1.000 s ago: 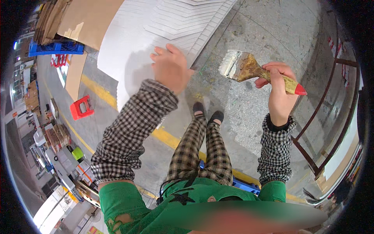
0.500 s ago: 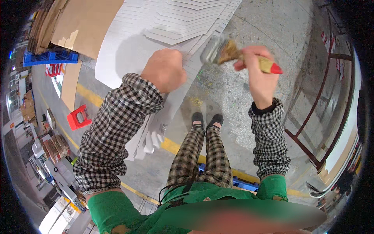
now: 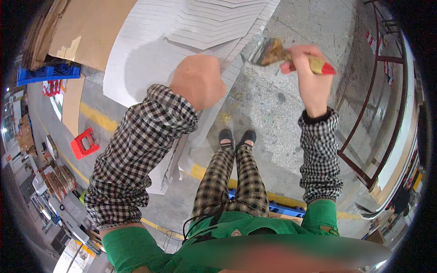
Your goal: Applying adhesive to the edges of a stack of paper sheets using a paintbrush.
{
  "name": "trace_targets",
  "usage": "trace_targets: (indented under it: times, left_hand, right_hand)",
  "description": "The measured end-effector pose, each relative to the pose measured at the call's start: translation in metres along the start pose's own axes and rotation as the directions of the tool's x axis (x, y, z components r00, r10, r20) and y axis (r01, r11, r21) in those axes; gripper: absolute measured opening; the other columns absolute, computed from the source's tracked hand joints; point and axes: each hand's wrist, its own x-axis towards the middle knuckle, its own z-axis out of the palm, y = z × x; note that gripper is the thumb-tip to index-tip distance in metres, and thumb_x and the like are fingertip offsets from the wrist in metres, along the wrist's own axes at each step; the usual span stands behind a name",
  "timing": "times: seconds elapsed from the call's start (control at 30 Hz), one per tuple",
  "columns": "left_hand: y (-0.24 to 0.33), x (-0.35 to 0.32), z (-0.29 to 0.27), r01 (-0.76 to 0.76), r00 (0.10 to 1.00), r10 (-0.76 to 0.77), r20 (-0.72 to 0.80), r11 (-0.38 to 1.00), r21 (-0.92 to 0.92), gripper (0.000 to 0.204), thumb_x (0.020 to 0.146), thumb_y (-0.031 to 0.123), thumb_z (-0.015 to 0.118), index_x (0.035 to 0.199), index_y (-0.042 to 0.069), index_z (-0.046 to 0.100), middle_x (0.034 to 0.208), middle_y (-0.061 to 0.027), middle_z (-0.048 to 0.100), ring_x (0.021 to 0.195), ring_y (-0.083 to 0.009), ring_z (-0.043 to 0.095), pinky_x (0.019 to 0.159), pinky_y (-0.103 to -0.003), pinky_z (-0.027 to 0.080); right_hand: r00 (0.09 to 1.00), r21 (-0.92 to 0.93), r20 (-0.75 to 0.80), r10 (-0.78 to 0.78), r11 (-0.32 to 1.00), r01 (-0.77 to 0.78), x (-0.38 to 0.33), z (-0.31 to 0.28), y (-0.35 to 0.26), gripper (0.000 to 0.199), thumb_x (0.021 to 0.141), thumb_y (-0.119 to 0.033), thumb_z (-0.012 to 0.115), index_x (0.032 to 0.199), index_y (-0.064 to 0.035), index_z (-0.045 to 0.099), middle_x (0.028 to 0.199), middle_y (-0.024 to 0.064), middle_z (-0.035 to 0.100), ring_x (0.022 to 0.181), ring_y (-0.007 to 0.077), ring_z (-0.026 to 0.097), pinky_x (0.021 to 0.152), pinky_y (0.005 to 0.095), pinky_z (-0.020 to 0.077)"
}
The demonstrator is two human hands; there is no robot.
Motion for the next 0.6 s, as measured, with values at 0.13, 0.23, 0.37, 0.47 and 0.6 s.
trace_targets:
  times: [0.13,0.23,0.37,0.47,0.6]
  left_hand:
    - [0.001,0.003,-0.004,0.014,1.0,-0.014,0.02,1.0,-0.024,0.021,0.066,0.011,0.053,0.068,-0.01,0.057,0.072,-0.0293,0.056,0.072,-0.0416,0.057,0.07,-0.044,0.047]
    - [0.0,0.003,-0.001,0.01,1.0,-0.01,0.012,1.0,-0.006,0.021,0.066,0.01,0.053,0.067,-0.01,0.058,0.071,-0.0294,0.056,0.072,-0.0415,0.057,0.069,-0.043,0.047]
    - [0.002,0.005,-0.003,0.039,0.997,-0.039,0.065,0.999,0.002,0.021,0.065,0.011,0.053,0.068,-0.01,0.058,0.071,-0.0296,0.056,0.072,-0.0416,0.057,0.07,-0.044,0.047]
    - [0.006,0.009,-0.004,0.05,0.996,-0.05,0.077,0.999,0.004,0.021,0.065,0.01,0.053,0.068,-0.01,0.059,0.072,-0.0295,0.056,0.072,-0.0415,0.057,0.07,-0.044,0.047]
    - [0.007,0.007,-0.007,0.058,0.994,-0.06,0.095,0.998,0.025,0.021,0.066,0.009,0.051,0.069,-0.01,0.059,0.073,-0.0289,0.057,0.073,-0.0412,0.057,0.07,-0.044,0.047]
  right_hand:
    - [0.999,0.146,-0.033,-0.022,0.989,0.027,-0.023,0.001,-0.014,0.009,0.08,-0.006,0.057,0.084,0.0021,0.056,0.075,0.0062,0.059,0.058,0.0132,0.059,0.053,0.023,0.0455]
    - [0.996,0.166,0.042,-0.074,0.984,0.066,-0.038,0.012,0.002,0.006,0.08,-0.003,0.057,0.083,0.0014,0.057,0.078,0.0057,0.059,0.059,0.0131,0.059,0.053,0.0234,0.0465]
    - [0.998,0.117,0.057,0.016,0.993,-0.022,-0.047,0.013,-0.015,0.004,0.079,-0.004,0.058,0.08,0.0002,0.056,0.074,0.0051,0.058,0.059,0.0124,0.058,0.054,0.0233,0.046]
    - [0.997,0.191,-0.056,0.051,0.981,-0.04,-0.047,0.017,-0.011,0.005,0.079,-0.004,0.058,0.078,0.0005,0.055,0.071,0.005,0.057,0.059,0.0122,0.057,0.053,0.0228,0.0447]
    - [0.991,0.083,0.127,-0.053,0.996,0.043,-0.058,0.013,-0.009,0.004,0.08,-0.003,0.057,0.082,0.0008,0.056,0.071,0.005,0.057,0.059,0.0129,0.057,0.054,0.0234,0.0459]
